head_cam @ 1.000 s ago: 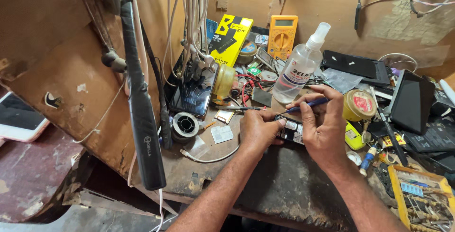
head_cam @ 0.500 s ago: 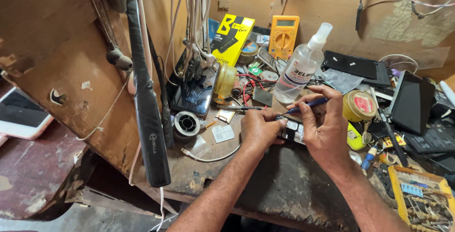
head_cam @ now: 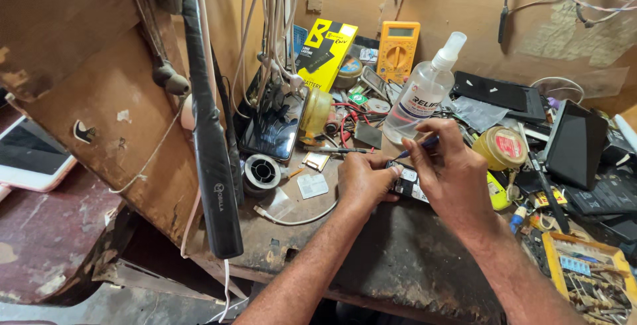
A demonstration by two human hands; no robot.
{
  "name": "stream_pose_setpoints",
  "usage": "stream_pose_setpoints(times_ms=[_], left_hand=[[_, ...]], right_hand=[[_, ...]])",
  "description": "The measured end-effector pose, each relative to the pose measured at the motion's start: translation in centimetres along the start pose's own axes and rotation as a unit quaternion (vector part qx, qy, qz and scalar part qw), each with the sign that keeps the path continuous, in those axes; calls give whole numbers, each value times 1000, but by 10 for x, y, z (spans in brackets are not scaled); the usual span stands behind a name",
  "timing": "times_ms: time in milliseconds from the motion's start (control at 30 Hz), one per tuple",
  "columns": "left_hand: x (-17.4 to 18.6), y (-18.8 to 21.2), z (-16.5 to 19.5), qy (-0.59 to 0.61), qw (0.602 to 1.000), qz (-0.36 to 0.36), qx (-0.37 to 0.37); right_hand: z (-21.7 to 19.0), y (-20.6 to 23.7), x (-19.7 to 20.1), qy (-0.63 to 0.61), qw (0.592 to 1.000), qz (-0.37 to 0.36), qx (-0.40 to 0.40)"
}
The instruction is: The person uses a small screwdriver to pry and separate the back cover of a black electronic device on a cluttered workbench. They repeatedly lift and adjust the cover while holding the device steady with the other hand.
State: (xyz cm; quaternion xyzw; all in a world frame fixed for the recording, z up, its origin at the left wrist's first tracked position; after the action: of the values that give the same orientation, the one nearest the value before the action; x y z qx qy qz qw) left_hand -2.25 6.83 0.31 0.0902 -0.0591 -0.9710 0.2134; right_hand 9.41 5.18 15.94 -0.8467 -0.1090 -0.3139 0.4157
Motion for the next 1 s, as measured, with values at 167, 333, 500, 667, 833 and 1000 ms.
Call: stream_pose_setpoints(times_ms=[167,333,500,667,833,1000], left_hand=[[2,1,1,-9,1000,7,13],[3,2,2,-20,1000,10,15],[2,-1,1,-12,1000,6,-5],[2,-1,0,-20,1000,9,0],[3,0,2,-25,1000,8,1],[1,1,1,-19,1000,6,-3]], right_hand=[[1,-5,-2,37,999,-23,0],[-2,-10,-3,-1,998,-51,21],[-2,-16,-6,-34,994,-100,17],[-1,-18,-8,12,997,-82,-8],[2,-19,-9,-8,995,-93,-24],[9,-17,-13,-88,985,-142,-44]])
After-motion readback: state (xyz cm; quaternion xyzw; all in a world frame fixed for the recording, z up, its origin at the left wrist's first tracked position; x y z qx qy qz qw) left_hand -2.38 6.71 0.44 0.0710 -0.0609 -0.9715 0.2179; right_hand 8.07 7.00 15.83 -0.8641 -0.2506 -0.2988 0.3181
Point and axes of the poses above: each hand's wrist, its own y-axis away from the middle knuckle, its own x-axis out of the back of the hand, z = x × y, the point moved 8 cm from there along -y, towards the middle knuckle, and after that the axes turned 3 degrees about -x, right-handed, at the moved point
